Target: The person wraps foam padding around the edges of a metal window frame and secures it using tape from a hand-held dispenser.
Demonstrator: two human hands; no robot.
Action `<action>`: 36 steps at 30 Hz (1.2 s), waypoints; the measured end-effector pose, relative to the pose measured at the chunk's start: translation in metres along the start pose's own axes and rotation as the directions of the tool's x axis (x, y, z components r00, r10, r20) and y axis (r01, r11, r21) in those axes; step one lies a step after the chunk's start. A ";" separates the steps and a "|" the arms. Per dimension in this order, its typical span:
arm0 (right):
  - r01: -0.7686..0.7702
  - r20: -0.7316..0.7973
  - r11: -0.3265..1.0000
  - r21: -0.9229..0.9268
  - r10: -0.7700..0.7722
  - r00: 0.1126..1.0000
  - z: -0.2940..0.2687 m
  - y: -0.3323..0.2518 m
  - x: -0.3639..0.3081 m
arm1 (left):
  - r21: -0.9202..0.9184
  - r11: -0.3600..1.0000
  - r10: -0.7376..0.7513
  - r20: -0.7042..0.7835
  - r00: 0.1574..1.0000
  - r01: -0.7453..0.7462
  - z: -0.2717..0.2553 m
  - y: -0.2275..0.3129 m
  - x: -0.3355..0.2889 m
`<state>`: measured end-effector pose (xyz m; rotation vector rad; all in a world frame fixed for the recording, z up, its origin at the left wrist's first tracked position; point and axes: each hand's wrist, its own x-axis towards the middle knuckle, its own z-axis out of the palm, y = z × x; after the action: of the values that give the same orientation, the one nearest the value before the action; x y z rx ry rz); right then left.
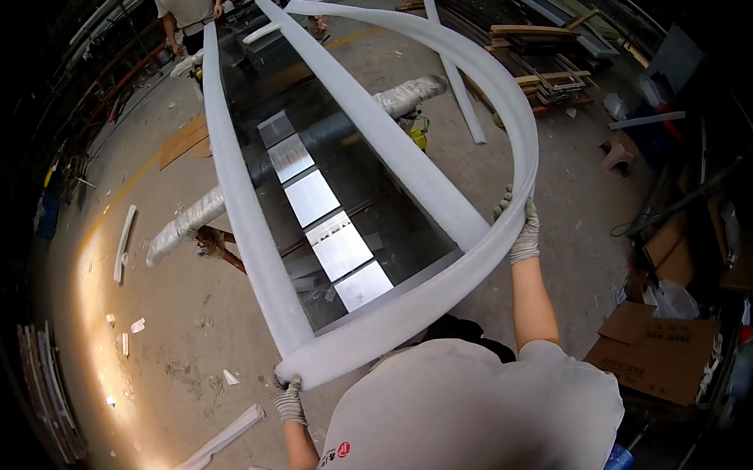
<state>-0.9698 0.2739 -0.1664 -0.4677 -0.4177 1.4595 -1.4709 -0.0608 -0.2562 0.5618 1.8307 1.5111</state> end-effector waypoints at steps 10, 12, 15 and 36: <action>-0.242 -0.386 0.960 -0.139 0.172 0.906 -0.073 0.039 -0.052 | 0.283 0.957 -0.127 0.228 0.965 0.059 0.014 0.002 0.025; -0.233 -0.390 0.967 -0.102 0.177 0.904 -0.060 0.038 -0.056 | 0.202 0.979 -0.055 0.224 0.973 0.009 0.023 0.007 0.018; -0.243 -0.343 0.950 -0.195 0.165 0.925 -0.062 0.034 -0.053 | 0.200 0.980 -0.029 0.193 0.981 -0.010 0.024 0.005 0.017; -0.197 0.210 0.736 -0.648 0.420 0.883 0.118 0.110 -0.102 | 0.338 0.939 -0.237 0.773 0.588 -0.067 0.224 0.234 0.006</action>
<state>-1.1328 0.1837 -0.1255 -0.8369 -1.1700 1.7313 -1.3322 0.1478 -0.0503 1.0969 1.3149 0.6377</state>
